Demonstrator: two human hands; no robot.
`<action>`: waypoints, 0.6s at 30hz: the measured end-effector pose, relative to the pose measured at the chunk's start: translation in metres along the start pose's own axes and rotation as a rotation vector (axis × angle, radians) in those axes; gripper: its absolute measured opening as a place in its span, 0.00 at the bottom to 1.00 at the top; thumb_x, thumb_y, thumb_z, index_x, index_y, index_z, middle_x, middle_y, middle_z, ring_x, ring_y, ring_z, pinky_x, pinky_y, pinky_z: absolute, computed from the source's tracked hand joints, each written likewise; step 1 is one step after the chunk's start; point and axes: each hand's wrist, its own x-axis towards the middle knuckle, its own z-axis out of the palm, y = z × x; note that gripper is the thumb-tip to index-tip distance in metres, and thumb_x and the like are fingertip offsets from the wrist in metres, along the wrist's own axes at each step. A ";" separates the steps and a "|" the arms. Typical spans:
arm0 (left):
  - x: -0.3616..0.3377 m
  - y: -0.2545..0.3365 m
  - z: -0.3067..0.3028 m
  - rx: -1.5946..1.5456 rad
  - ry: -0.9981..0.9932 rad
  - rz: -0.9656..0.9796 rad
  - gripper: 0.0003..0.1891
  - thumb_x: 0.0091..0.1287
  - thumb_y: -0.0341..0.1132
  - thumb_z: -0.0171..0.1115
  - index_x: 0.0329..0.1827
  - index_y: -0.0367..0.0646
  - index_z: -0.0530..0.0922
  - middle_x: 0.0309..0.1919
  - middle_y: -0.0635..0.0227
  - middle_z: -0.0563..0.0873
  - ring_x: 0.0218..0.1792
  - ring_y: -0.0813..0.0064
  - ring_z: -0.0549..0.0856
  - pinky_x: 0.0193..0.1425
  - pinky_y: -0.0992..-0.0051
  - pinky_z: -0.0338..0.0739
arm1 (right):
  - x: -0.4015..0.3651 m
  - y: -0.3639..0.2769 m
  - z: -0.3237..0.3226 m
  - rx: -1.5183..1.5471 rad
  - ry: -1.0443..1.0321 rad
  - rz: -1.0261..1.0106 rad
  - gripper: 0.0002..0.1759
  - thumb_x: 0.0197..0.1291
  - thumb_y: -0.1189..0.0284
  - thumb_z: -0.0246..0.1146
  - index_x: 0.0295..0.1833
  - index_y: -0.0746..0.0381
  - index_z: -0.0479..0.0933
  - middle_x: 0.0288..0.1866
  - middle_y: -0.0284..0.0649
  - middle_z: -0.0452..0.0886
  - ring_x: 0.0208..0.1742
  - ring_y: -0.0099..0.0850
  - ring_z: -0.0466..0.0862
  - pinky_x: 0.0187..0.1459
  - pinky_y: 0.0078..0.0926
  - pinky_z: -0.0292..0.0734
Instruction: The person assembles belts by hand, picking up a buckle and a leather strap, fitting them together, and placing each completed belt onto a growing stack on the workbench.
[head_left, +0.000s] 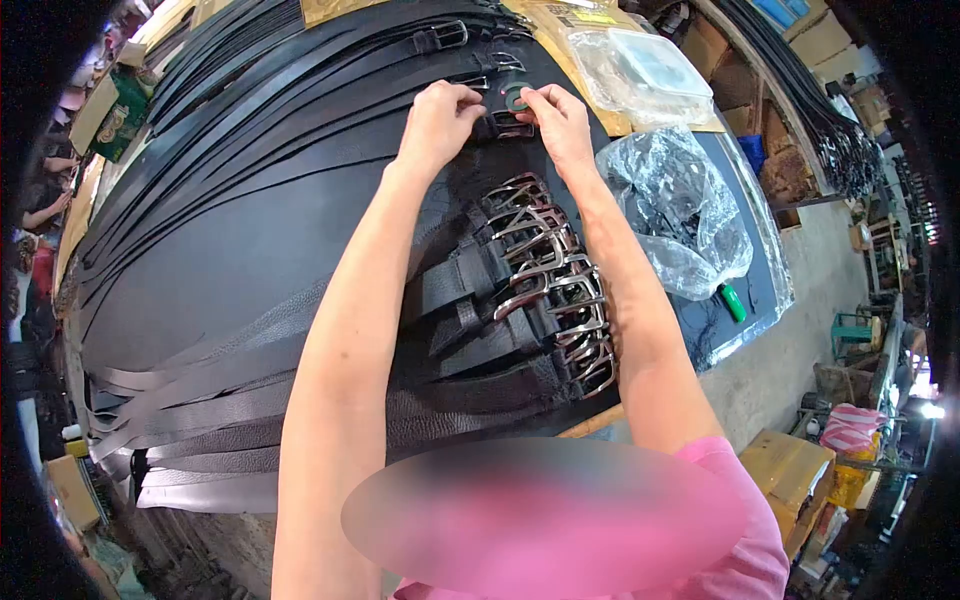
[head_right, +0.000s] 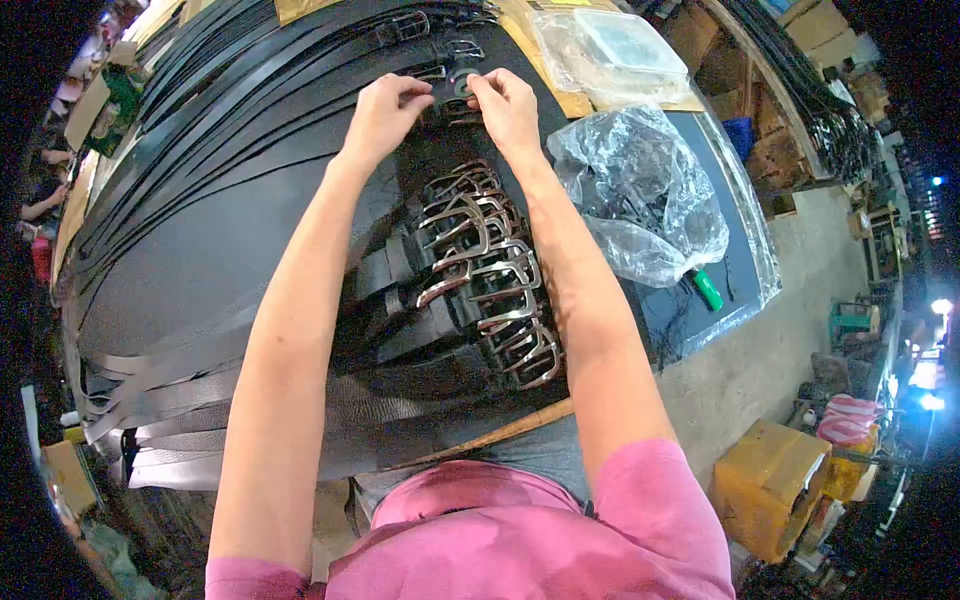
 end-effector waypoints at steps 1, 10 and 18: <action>0.003 0.000 0.005 0.012 0.012 0.028 0.11 0.57 0.34 0.69 0.40 0.39 0.85 0.32 0.55 0.85 0.33 0.64 0.85 0.41 0.70 0.78 | -0.001 0.000 -0.001 0.002 0.012 -0.007 0.13 0.61 0.66 0.64 0.31 0.66 0.78 0.26 0.35 0.81 0.28 0.21 0.80 0.31 0.20 0.74; -0.001 -0.009 0.014 -0.055 0.052 -0.008 0.10 0.59 0.35 0.67 0.37 0.37 0.85 0.28 0.63 0.86 0.28 0.75 0.84 0.35 0.76 0.77 | 0.000 -0.007 -0.001 -0.328 -0.030 -0.123 0.16 0.55 0.63 0.65 0.30 0.68 0.78 0.20 0.43 0.78 0.23 0.31 0.78 0.30 0.30 0.72; -0.005 -0.017 0.002 -0.274 -0.063 -0.181 0.12 0.60 0.37 0.67 0.38 0.36 0.84 0.27 0.65 0.86 0.29 0.80 0.82 0.36 0.78 0.76 | 0.001 -0.009 0.000 -0.532 -0.143 -0.231 0.15 0.57 0.64 0.66 0.30 0.67 0.79 0.28 0.36 0.75 0.28 0.23 0.74 0.31 0.24 0.68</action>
